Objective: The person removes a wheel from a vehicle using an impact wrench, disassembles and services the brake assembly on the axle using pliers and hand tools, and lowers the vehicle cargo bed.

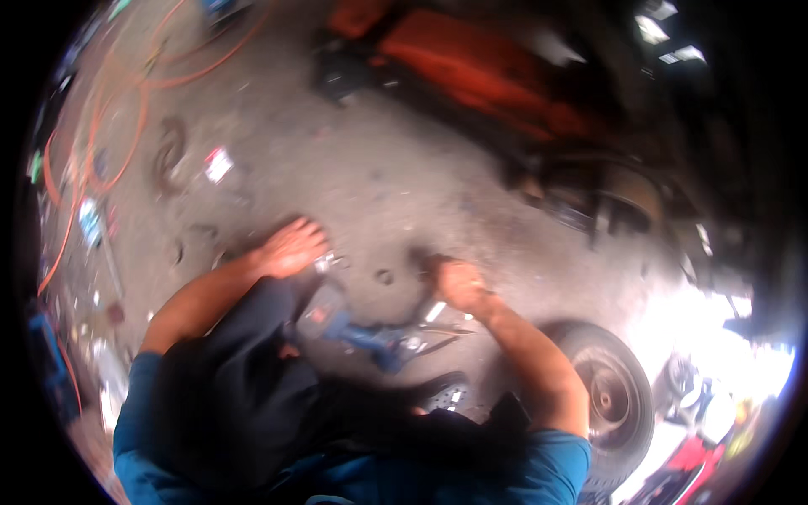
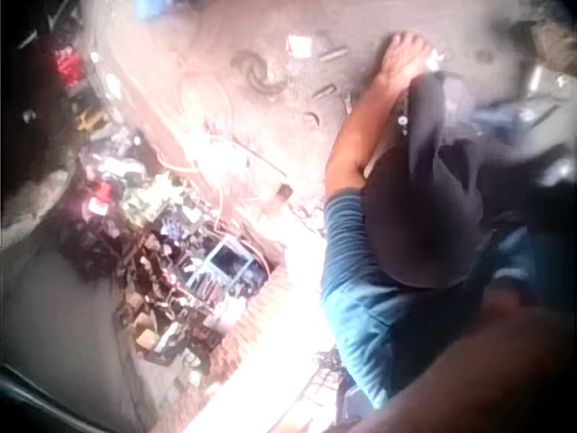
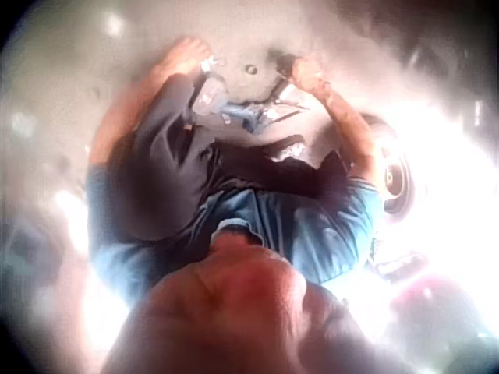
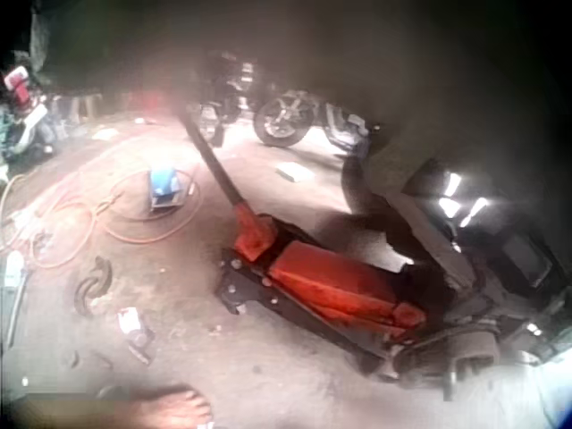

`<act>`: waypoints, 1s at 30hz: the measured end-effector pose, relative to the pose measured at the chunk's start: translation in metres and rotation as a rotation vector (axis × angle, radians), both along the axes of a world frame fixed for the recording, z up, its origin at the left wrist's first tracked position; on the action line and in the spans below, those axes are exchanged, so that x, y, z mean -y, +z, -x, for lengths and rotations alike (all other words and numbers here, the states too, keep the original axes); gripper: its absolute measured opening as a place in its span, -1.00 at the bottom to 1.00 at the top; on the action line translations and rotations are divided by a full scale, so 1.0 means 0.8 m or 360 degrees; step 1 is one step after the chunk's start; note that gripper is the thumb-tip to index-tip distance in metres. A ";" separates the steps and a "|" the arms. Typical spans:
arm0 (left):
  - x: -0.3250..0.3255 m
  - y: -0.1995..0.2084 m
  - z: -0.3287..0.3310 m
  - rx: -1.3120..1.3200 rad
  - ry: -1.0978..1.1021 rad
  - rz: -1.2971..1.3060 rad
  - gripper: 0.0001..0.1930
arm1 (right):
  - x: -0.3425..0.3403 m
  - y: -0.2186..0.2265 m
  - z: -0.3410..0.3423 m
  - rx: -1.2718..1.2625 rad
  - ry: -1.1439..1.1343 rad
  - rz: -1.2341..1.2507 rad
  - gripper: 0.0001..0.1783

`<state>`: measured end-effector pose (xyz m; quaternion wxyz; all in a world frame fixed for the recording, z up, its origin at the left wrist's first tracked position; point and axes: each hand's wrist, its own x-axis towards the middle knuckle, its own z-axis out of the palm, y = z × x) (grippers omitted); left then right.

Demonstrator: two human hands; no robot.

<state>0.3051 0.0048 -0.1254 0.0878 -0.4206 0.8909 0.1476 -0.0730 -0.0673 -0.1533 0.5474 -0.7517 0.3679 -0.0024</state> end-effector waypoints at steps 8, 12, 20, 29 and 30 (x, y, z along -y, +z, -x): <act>0.026 0.024 -0.017 0.0167 -0.0482 -0.0105 -0.82 | 0.012 0.072 -0.002 -0.0637 0.0310 0.0575 -0.67; 0.015 0.039 -0.023 0.0214 -0.0271 -0.0173 -0.66 | 0.008 0.080 0.001 -0.0689 0.0272 0.0451 -0.67; 0.016 0.016 -0.006 0.0223 -0.0524 -0.0033 -0.74 | 0.009 0.082 -0.023 -0.0626 0.0388 0.0349 -0.66; 0.015 0.038 -0.016 0.0249 -0.0598 0.0067 -0.73 | 0.008 0.072 0.007 -0.0675 0.0296 0.0484 -0.64; 0.007 0.040 -0.021 0.0052 -0.0468 0.0295 -0.74 | 0.008 0.074 0.007 -0.0672 0.0281 0.0490 -0.64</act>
